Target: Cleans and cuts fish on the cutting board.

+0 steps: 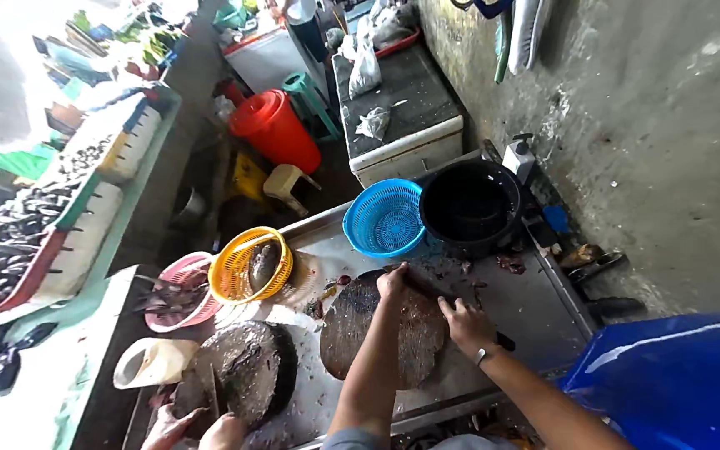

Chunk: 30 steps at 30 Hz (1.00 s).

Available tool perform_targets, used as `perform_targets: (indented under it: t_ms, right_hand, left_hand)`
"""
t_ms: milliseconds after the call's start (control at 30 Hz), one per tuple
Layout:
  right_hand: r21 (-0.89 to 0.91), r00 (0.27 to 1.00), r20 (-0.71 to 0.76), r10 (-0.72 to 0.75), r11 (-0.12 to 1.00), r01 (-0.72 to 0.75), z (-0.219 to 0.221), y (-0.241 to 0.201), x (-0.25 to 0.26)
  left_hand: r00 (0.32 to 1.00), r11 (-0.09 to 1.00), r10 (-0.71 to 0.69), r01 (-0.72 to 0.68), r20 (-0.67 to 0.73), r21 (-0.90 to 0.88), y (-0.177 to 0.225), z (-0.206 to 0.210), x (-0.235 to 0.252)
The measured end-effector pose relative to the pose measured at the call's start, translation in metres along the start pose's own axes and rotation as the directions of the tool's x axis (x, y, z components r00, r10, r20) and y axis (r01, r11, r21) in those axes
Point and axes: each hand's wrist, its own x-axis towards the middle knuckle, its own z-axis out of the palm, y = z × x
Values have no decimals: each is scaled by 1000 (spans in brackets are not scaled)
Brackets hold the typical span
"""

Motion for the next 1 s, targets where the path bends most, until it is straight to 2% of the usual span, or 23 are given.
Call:
perform_targets:
  t_ms: [67, 133, 200, 233, 267, 333, 367, 400, 433, 467, 500, 533, 567, 600, 667, 700, 733, 767, 800, 867, 933, 1000]
  right_hand:
    - [4, 999, -33, 18, 1000, -18, 4, 13, -11]
    - [60, 997, -25, 67, 996, -66, 7, 30, -25]
    - [275, 986, 81, 145, 948, -162, 0, 53, -38]
    - [447, 973, 142, 180, 866, -226, -2, 67, -44]
    - [634, 960, 193, 205, 720, -281, 1, 80, -50]
    - [869, 925, 305, 228, 330, -368, 8, 95, -68]
    - [900, 912, 327, 248, 212, -380, 10, 98, -74]
    - [913, 903, 327, 278, 152, -378, 12, 97, -77]
    - [920, 893, 328, 309, 110, -376, 13, 96, -79]
    - [925, 884, 328, 333, 77, -373, 14, 95, -80]
    - [925, 876, 330, 352, 64, -374, 15, 96, -78]
    - [921, 867, 335, 370, 66, -384, 15, 95, -74]
    - [914, 859, 347, 376, 69, -400, 16, 92, -70]
    - [907, 853, 365, 372, 66, -416, 17, 89, -65]
    - [898, 848, 384, 365, 63, -435, 17, 79, -49]
    - [894, 846, 391, 363, 68, -442, 17, 73, -39]
    - [891, 843, 395, 364, 71, -448, 18, 67, -29]
    - [889, 841, 400, 364, 71, -453, 17, 59, -18]
    - [885, 837, 407, 365, 68, -460, 17, 50, -9]
    - [885, 842, 395, 366, 94, -456, 21, 30, 1]
    - [871, 850, 336, 405, 209, -444, 24, 12, 8]
    - [839, 871, 265, 413, 347, -420, 26, -3, 8]
  left_hand:
    - [998, 979, 56, -58, 16, 197, 13, -13, 13]
    - [979, 892, 192, -203, 68, 403, 26, -21, 25]
    - [921, 796, 370, -381, 121, 470, 46, -12, 24]
    - [878, 741, 450, -468, 160, 481, 63, 0, 14]
    - [822, 671, 531, -556, 206, 490, 79, 16, 3]
    - [645, 435, 625, -756, 440, 490, 103, 52, -13]
    - [565, 300, 587, -817, 580, 493, 111, 72, -14]
    - [530, 167, 500, -835, 685, 524, 115, 92, -14]
    - [544, 15, 370, -814, 753, 581, 116, 110, -14]
    - [603, -134, 196, -765, 773, 630, 119, 125, -18]
    - [659, -218, 31, -729, 751, 649, 125, 140, -21]
    - [677, -241, -79, -725, 732, 645, 129, 152, -18]
    - [659, -230, -130, -747, 741, 624, 131, 158, -14]
    - [617, -188, -110, -782, 779, 593, 131, 160, -9]
    - [516, 58, 118, -856, 848, 513, 130, 149, -6]
    - [515, 216, 264, -856, 815, 470, 129, 137, -12]
    - [560, 370, 380, -822, 737, 434, 124, 123, -23]
    - [605, 472, 471, -788, 642, 396, 114, 107, -32]
    - [618, 520, 542, -779, 569, 351, 96, 91, -37]
    - [574, 527, 613, -809, 544, 260, 43, 65, -35]
    - [529, 552, 569, -813, 629, 185, 6, 56, -40]
    - [456, 548, 507, -825, 732, 134, -19, 54, -53]
